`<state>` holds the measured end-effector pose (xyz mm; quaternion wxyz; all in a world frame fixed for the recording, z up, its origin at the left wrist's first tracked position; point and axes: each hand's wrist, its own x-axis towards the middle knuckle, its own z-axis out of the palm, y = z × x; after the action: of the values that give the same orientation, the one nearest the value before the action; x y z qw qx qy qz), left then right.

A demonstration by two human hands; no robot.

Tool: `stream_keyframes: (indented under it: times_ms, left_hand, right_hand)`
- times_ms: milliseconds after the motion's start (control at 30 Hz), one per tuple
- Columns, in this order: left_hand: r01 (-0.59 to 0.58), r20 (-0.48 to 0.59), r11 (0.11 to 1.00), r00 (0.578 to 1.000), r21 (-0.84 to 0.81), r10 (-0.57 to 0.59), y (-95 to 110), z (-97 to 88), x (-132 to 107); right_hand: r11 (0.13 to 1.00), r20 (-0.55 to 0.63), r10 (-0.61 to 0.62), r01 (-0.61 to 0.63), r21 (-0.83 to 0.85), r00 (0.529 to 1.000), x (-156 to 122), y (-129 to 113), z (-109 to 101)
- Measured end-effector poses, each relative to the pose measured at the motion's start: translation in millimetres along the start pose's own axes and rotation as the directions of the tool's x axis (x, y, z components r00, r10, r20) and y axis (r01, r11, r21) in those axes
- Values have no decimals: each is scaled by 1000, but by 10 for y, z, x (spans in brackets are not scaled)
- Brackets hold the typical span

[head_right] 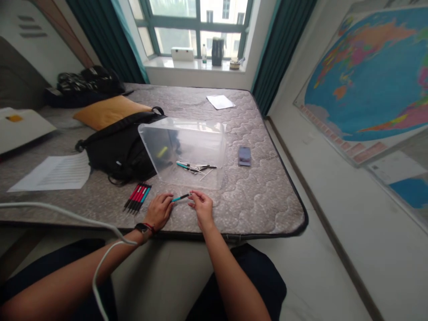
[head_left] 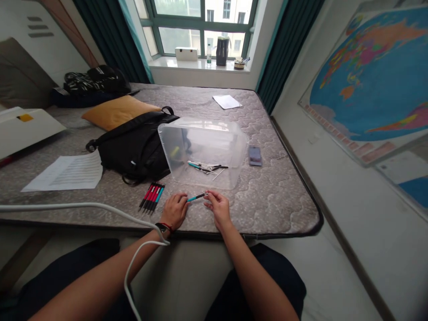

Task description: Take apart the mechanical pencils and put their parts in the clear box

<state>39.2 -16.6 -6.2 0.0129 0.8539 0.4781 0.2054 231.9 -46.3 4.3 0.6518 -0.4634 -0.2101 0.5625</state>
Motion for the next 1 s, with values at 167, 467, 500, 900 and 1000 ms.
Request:
stream_keyframes:
  times_ms: [167,467,500,900,1000]
  left_hand:
    - [4,0,1000,1000,-13,-4,-18,18,-9]
    - [9,13,999,1000,-31,-9,-39,21,-18]
    - [10,14,999,1000,-34,-10,-41,23,-19]
    - [23,-8,998,1000,-66,-24,-61,55,-30]
    - [23,-10,997,1000,-73,-24,-57,48,-29]
  right_hand:
    - [1000,-3,-2,2,-23,1000,1,8,4]
    - [998,-30,5,-7,-65,1000,11,72,12]
    - [997,-22,4,-6,-75,1000,17,87,14]
    - [872,93,-110,141,-469,990,111,179,-94]
    - [781,125,-114,166,-602,986,120,150,-109]
